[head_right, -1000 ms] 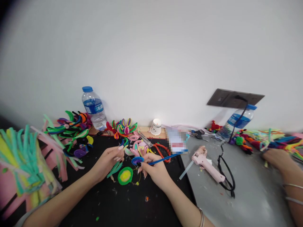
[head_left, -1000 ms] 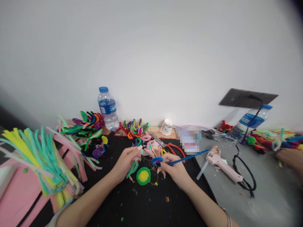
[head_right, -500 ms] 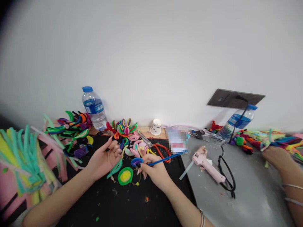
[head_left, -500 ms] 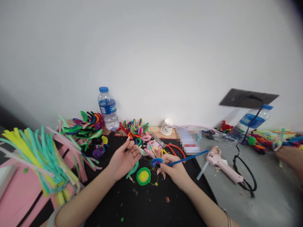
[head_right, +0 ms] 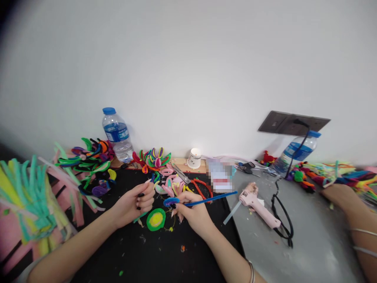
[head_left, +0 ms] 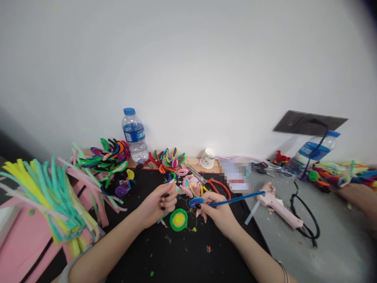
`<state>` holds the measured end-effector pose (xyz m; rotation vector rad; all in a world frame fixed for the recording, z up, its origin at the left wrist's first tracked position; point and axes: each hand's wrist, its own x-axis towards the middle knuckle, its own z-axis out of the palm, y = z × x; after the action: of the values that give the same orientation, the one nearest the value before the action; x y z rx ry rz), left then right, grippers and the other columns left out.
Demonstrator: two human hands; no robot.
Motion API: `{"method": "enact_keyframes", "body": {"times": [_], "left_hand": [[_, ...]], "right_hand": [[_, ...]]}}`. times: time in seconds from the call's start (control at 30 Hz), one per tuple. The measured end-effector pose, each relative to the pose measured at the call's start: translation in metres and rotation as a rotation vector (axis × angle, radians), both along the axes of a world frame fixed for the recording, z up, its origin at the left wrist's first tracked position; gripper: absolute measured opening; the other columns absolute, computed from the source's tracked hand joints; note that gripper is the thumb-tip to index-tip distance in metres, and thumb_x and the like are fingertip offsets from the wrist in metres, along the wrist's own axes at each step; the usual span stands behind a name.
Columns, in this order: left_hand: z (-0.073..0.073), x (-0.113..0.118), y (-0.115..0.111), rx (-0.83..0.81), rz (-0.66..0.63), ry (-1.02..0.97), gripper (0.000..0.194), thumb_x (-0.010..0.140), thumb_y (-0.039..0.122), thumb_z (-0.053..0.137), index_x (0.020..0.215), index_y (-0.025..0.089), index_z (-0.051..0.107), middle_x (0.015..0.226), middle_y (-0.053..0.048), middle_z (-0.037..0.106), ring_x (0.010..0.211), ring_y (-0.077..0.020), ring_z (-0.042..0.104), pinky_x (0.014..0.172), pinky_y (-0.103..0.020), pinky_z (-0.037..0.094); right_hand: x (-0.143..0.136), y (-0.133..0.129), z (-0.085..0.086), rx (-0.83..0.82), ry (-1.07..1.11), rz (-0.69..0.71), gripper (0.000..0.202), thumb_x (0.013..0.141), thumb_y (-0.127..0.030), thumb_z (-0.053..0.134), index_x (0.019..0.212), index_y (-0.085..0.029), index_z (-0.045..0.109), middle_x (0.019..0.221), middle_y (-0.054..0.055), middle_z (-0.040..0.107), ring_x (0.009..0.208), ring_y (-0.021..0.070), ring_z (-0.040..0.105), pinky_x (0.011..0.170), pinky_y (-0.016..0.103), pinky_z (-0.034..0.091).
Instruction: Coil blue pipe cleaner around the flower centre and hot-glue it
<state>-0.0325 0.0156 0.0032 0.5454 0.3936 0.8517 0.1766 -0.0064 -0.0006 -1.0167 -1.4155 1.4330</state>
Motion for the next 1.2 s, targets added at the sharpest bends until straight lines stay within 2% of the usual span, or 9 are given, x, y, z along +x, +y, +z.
{"method": "enact_keyframes", "body": {"times": [0.13,0.2,0.3,0.37,0.5,0.7,0.9,1.2], "left_hand": [[0.004,0.003,-0.001,0.023,0.13,0.066,0.032,0.087,0.028,0.05,0.06,0.013,0.049,0.051,0.009,0.02,0.039,-0.0038,0.019,0.04,-0.015,0.024],[0.007,0.004,-0.001,0.01,0.154,0.081,0.028,0.087,0.029,0.05,0.065,0.013,0.055,0.05,0.009,0.023,0.039,-0.0039,0.023,0.041,-0.015,0.028],[0.01,0.005,0.0,0.031,0.173,0.101,0.023,0.087,0.031,0.05,0.079,0.013,0.063,0.051,0.006,0.037,0.041,-0.0051,0.035,0.045,-0.017,0.037],[0.01,0.005,0.001,0.043,0.198,0.117,0.022,0.085,0.031,0.052,0.091,0.014,0.065,0.06,0.001,0.05,0.048,-0.0073,0.046,0.05,-0.018,0.042],[0.007,0.003,0.002,0.036,0.193,0.105,0.033,0.086,0.034,0.05,0.114,0.018,0.057,0.081,-0.005,0.062,0.064,-0.0132,0.06,0.058,-0.023,0.049],[0.007,0.001,0.003,0.067,0.192,0.103,0.035,0.089,0.034,0.044,0.122,0.022,0.049,0.098,-0.01,0.064,0.076,-0.0179,0.065,0.067,-0.028,0.053],[0.008,0.003,0.002,0.082,0.243,0.12,0.036,0.087,0.029,0.049,0.122,0.022,0.049,0.107,-0.012,0.064,0.086,-0.0205,0.066,0.073,-0.031,0.053],[0.013,0.004,-0.001,0.137,0.303,0.247,0.039,0.08,0.013,0.057,0.118,0.024,0.053,0.122,-0.01,0.057,0.079,-0.0171,0.068,0.058,-0.024,0.057]], "right_hand": [[0.0,-0.001,0.003,0.015,-0.01,0.006,0.013,0.073,-0.027,0.065,0.068,-0.016,0.06,0.056,-0.001,0.063,0.038,0.0081,0.048,0.04,0.02,0.04],[-0.001,-0.002,0.004,0.022,-0.002,0.014,0.012,0.073,-0.026,0.065,0.068,-0.016,0.061,0.056,-0.001,0.063,0.038,0.0078,0.048,0.04,0.02,0.04],[-0.002,-0.002,0.005,0.035,-0.009,0.018,0.012,0.073,-0.026,0.065,0.067,-0.016,0.061,0.056,-0.001,0.063,0.038,0.0077,0.047,0.039,0.02,0.04],[-0.002,-0.002,0.005,0.036,-0.02,0.014,0.013,0.073,-0.027,0.065,0.066,-0.016,0.061,0.055,-0.001,0.063,0.038,0.0079,0.047,0.039,0.021,0.039],[0.0,0.0,0.002,0.015,-0.014,-0.01,0.016,0.073,-0.03,0.066,0.067,-0.017,0.059,0.056,-0.001,0.063,0.038,0.0081,0.048,0.04,0.021,0.039],[0.001,0.001,0.0,0.006,0.004,-0.037,0.017,0.073,-0.03,0.066,0.067,-0.016,0.057,0.055,-0.001,0.063,0.038,0.0074,0.046,0.039,0.02,0.037],[0.0,0.001,0.0,0.004,0.002,-0.052,0.017,0.073,-0.03,0.065,0.067,-0.017,0.057,0.056,-0.001,0.063,0.037,0.0076,0.045,0.038,0.021,0.036],[0.001,0.001,0.002,0.016,0.03,-0.066,0.019,0.072,-0.031,0.068,0.066,-0.017,0.057,0.054,-0.002,0.062,0.038,0.0076,0.045,0.039,0.02,0.035]]}}
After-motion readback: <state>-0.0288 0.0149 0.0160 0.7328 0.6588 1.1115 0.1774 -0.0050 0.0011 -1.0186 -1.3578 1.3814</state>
